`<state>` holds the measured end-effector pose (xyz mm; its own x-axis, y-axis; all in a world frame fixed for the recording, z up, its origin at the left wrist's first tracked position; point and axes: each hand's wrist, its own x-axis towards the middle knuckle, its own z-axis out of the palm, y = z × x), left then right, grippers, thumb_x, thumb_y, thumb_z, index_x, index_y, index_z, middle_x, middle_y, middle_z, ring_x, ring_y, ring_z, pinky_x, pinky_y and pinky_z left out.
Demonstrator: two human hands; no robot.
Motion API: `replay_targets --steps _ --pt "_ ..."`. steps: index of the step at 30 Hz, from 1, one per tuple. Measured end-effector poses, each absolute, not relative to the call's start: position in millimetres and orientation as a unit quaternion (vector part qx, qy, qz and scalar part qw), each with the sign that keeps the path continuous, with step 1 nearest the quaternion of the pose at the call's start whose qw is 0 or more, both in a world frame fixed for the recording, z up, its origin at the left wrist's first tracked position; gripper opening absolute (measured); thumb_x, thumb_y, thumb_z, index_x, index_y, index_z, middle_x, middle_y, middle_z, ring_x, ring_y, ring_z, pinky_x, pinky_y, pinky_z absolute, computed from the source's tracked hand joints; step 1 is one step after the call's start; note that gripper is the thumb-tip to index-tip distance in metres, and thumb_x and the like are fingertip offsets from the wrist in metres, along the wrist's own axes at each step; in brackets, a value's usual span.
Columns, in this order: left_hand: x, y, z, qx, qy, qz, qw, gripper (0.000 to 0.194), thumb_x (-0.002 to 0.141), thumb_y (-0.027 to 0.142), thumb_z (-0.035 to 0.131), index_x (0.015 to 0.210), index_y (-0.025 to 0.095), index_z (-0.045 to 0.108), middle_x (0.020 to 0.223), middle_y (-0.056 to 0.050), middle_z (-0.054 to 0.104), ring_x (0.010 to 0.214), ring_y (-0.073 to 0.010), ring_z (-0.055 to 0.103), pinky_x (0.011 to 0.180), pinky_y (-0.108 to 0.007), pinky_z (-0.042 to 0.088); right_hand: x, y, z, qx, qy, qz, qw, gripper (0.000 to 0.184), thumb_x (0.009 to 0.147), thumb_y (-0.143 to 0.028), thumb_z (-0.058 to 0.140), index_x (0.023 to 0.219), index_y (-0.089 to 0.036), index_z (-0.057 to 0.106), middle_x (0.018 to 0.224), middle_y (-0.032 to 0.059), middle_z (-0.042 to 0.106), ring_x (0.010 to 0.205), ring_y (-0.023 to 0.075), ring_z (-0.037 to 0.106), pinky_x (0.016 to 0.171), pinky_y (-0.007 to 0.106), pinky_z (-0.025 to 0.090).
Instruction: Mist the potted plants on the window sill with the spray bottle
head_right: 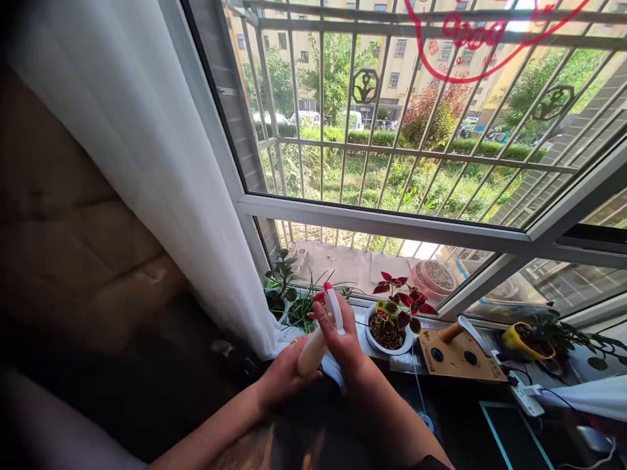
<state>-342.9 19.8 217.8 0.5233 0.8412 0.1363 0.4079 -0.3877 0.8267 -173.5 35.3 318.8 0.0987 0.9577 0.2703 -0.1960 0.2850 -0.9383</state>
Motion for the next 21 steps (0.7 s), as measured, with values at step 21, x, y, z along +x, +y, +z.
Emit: replay_targets --steps 21 --pt "-386.3 13.2 270.2 0.838 0.399 0.216 0.304 0.052 0.096 0.033 0.065 0.147 0.023 0.059 0.151 -0.014 0.06 0.141 -0.0298 0.055 0.123 -0.048 0.044 -144.1 3.5 250.8 -0.478 -0.472 0.442 0.594 0.046 0.083 -0.047 0.076 0.122 -0.022 0.076 0.107 0.0127 0.078 0.058 0.0164 0.061 0.047 0.03 0.052"
